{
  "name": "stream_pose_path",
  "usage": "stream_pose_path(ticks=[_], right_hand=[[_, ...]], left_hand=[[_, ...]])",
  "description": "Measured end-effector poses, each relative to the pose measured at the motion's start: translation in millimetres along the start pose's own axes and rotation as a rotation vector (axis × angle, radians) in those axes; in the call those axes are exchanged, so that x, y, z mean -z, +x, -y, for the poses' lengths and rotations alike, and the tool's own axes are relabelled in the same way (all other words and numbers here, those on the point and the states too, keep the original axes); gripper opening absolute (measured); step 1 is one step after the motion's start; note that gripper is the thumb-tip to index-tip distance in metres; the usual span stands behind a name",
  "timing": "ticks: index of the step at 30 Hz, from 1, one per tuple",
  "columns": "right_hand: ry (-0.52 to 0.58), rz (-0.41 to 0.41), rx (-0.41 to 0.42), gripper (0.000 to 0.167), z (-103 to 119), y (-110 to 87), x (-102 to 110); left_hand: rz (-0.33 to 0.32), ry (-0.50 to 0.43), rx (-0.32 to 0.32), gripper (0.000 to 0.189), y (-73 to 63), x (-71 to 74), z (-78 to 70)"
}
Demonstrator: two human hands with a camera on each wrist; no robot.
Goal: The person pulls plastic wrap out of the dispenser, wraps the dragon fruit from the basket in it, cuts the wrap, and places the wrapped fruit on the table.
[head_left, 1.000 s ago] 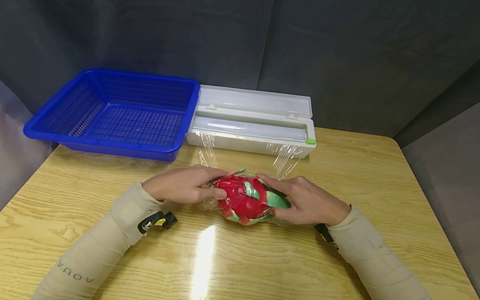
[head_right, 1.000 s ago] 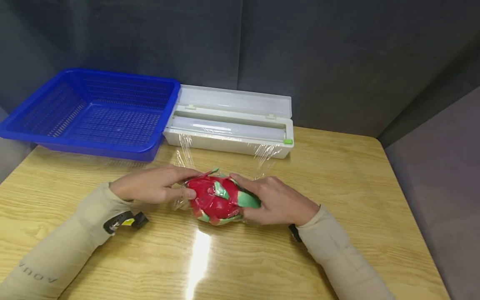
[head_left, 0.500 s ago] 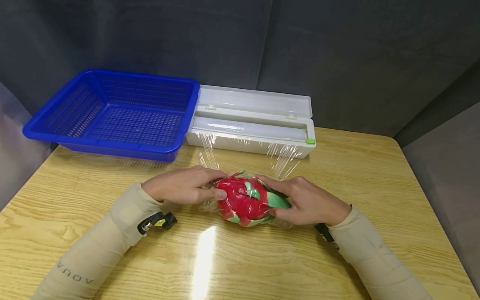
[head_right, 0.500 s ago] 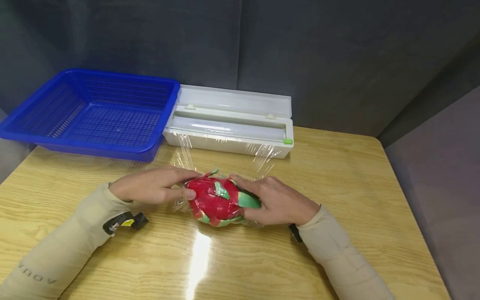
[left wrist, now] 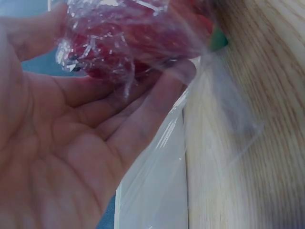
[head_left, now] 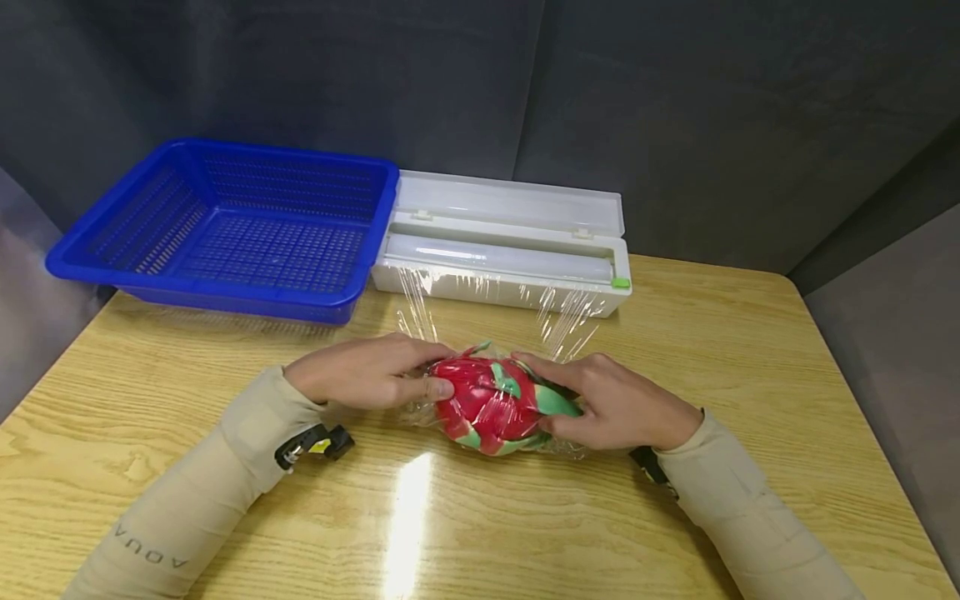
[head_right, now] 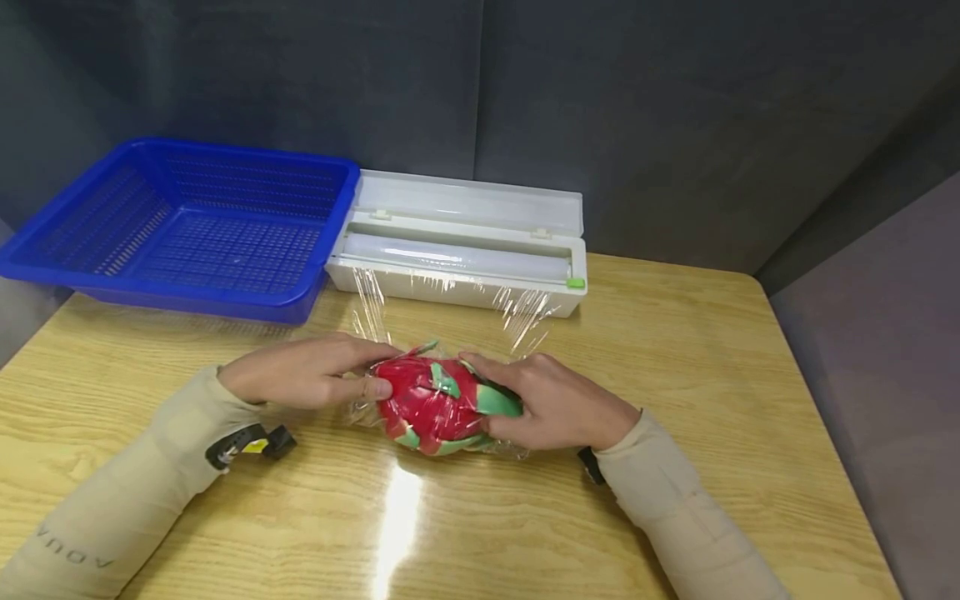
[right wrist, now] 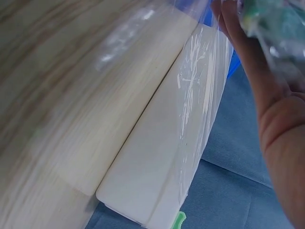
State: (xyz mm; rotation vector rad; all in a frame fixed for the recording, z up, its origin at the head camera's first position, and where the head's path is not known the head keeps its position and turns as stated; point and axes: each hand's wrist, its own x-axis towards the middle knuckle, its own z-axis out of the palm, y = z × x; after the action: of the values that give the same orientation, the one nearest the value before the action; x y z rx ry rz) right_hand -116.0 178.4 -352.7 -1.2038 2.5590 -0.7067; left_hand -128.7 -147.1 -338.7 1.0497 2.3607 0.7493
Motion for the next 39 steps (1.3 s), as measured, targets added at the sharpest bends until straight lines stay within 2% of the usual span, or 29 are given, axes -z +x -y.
stream_pose_path(ticks=[13, 26, 33, 39], right_hand=[[0.046, 0.006, -0.024, 0.073, -3.1, 2.0, -2.1], [0.104, -0.008, -0.102, 0.071, -5.4, 4.4, -6.5], [0.071, -0.020, -0.087, 0.064, -5.5, 4.0, -4.8], [0.052, -0.020, -0.135, 0.069, -6.2, 2.4, -1.7]], left_hand=[[-0.030, 0.009, -0.004, 0.052, 2.1, -3.7, 3.0], [-0.072, -0.009, 0.020, 0.053, 5.4, -6.2, 8.5], [-0.082, 0.015, 0.039, 0.057, 5.1, -6.5, 9.0], [-0.114, -0.003, 0.078, 0.056, 7.8, -8.4, 9.4]])
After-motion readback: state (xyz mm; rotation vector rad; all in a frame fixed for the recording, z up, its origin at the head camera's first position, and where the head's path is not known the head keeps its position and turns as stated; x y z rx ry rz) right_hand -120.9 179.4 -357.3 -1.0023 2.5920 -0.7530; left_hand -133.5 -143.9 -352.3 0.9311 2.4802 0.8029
